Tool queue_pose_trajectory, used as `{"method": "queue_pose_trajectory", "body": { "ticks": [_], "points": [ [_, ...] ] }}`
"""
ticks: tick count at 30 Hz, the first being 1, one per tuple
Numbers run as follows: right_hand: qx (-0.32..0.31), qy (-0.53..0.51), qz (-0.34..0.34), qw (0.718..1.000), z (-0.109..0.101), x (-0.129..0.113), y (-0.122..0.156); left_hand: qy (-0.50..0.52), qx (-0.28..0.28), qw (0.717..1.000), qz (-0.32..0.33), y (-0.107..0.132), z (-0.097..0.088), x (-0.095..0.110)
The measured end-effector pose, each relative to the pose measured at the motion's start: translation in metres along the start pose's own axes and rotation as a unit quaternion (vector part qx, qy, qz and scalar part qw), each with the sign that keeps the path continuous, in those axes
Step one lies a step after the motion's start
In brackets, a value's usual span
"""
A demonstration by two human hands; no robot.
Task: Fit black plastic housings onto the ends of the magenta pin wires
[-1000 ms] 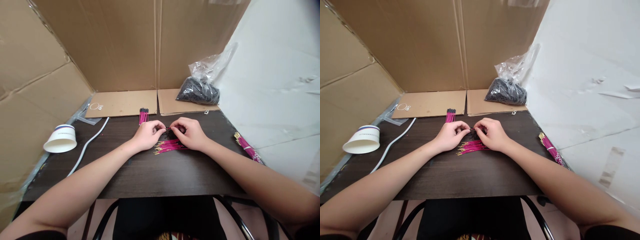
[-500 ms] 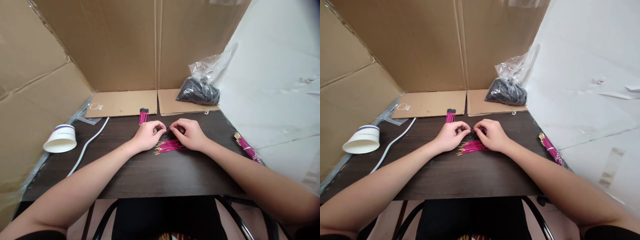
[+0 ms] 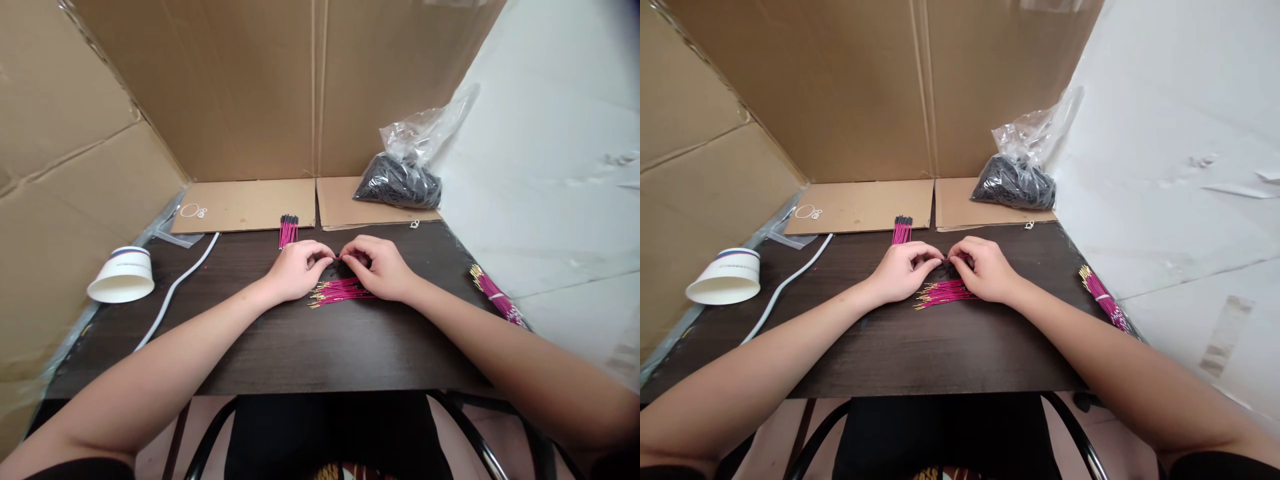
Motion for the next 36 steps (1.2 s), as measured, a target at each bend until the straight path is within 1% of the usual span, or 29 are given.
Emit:
{"method": "queue_pose_trajectory", "body": {
  "ticks": [5, 9, 16, 23, 26, 30, 36],
  "points": [
    [-0.035, -0.026, -0.021, 0.999, 0.003, -0.008, -0.001, 0.001, -0.011, 0.999, 0.034, 0.002, 0.0, 0.007],
    [-0.048, -0.046, -0.031, 0.997, 0.004, -0.014, 0.0, 0.009, -0.03, 0.999, 0.039, 0.002, 0.001, 0.009],
    [-0.018, -0.025, -0.014, 0.999, 0.002, -0.007, -0.001, 0.007, -0.011, 1.0, 0.014, 0.0, -0.001, 0.002],
    [-0.038, -0.044, -0.012, 0.998, 0.003, -0.007, -0.001, 0.017, -0.026, 0.999, 0.006, 0.001, 0.001, 0.002],
    [-0.029, -0.034, -0.002, 0.999, 0.002, -0.005, -0.001, 0.013, -0.02, 1.0, -0.003, 0.001, 0.001, 0.001],
    [0.0, -0.004, 0.003, 1.0, -0.002, -0.001, -0.002, 0.004, -0.007, 1.0, -0.018, 0.0, 0.0, -0.001],
    [0.001, 0.004, 0.001, 1.0, -0.002, 0.0, -0.002, 0.011, 0.003, 1.0, -0.017, -0.001, -0.001, 0.0]
  ]
}}
Point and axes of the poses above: each hand's wrist, its own y-axis away from the middle knuckle, its own z-axis out of the palm, x = y × z, the point moved 9 cm from there along -y, towards the middle knuckle, and after that the axes turned 15 degrees about x, right-handed, at the moved point
